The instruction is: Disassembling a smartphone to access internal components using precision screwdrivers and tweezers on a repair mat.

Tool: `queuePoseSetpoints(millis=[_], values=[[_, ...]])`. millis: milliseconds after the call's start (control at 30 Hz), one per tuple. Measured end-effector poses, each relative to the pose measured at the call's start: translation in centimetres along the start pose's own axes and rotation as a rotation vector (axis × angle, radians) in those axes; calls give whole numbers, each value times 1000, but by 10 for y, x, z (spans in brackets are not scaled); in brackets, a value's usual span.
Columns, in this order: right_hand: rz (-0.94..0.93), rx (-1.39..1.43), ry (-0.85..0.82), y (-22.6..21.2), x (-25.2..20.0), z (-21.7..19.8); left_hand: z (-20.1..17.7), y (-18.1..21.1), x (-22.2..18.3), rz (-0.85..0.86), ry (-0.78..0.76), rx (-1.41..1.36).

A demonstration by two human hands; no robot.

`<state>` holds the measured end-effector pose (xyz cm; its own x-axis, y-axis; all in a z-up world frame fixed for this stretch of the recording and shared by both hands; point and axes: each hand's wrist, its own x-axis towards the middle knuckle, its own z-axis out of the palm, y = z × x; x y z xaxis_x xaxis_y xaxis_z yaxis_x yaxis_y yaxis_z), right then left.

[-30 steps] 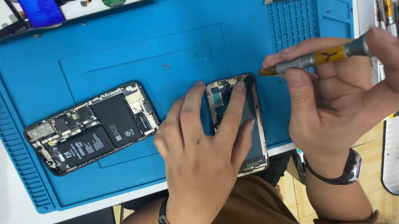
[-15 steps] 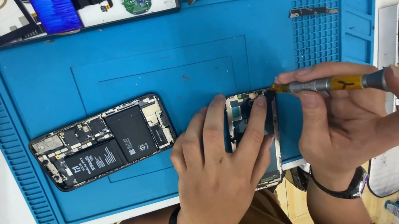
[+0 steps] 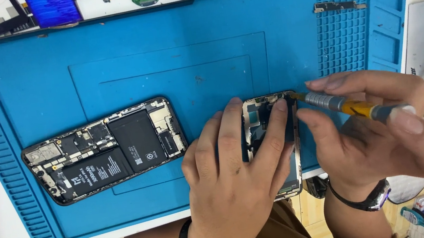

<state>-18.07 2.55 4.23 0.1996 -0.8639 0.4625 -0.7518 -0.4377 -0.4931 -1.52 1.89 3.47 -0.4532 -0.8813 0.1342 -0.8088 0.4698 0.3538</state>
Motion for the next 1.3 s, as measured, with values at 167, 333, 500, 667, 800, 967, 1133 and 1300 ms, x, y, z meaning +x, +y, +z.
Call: queuePoseSetpoints(millis=[167,333,500,667,800,967,1133,1300], values=[[7,34,80,-2,-2,12,-1,0,0,-11,23,-3],[-36,-157,143,9,-12,8,0,-1,0,-29,57,-16],[13,-24,118,-1,-1,14,0,-3,-1,-9,11,1],[-37,-94,103,7,-5,10,2,-4,-2,-10,4,8],[-5,-47,85,1,1,15,4,-4,-2,-19,21,-12],[-11,-80,37,2,2,10,5,-5,0,-27,24,-23],[38,-108,-10,3,2,10,8,-5,2,-49,42,-41],[108,-17,79,-2,5,25,13,-6,6,-74,88,-38]])
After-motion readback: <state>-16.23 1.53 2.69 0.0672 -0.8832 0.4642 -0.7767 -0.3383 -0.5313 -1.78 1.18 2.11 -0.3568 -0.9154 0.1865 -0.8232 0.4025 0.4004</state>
